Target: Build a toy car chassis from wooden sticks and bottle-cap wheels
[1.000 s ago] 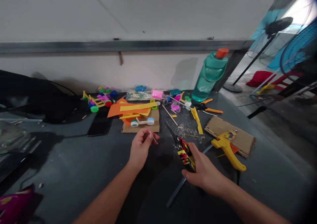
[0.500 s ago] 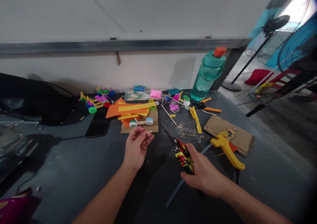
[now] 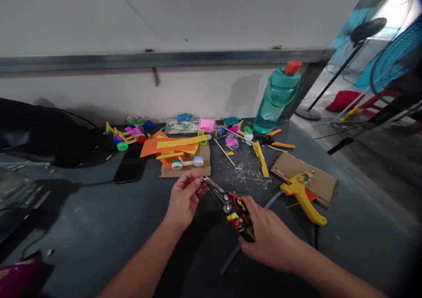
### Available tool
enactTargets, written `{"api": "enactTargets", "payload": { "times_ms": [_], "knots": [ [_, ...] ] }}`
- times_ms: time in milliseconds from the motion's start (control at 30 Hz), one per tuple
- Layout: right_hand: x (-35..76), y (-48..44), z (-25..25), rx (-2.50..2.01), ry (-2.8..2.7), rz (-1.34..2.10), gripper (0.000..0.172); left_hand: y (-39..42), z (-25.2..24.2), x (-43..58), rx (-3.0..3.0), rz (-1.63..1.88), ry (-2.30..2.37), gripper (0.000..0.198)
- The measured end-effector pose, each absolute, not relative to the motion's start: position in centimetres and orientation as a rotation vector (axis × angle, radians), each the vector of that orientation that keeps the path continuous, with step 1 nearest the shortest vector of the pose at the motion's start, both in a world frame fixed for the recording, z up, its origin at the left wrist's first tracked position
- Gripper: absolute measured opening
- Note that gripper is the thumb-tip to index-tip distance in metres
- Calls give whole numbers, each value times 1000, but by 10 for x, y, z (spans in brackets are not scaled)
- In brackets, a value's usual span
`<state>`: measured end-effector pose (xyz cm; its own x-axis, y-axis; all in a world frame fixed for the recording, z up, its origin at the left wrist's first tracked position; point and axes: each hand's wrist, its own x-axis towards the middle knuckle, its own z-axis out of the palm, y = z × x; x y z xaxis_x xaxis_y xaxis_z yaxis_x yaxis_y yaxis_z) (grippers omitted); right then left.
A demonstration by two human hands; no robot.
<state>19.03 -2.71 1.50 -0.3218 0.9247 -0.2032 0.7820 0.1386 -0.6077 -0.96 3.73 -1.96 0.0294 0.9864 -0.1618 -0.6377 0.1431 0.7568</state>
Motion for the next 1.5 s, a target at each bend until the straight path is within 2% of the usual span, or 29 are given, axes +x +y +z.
{"api": "enactTargets", "payload": {
  "times_ms": [133,433,767,1500],
  "knots": [
    [192,-27,15,-1642,-2212,963,41,35,-23,-9,731,1301,838,9],
    [192,-28,15,-1634,-2244,895,43,30,-17,-16,1535,1272,1188,16],
    [190,-28,21,-1633,-2234,928,39,33,-16,-17,1585,1355,1193,10],
    [191,-29,20,-1609,-2274,961,45,33,-17,-17,1594,1372,1130,13]
  ]
}}
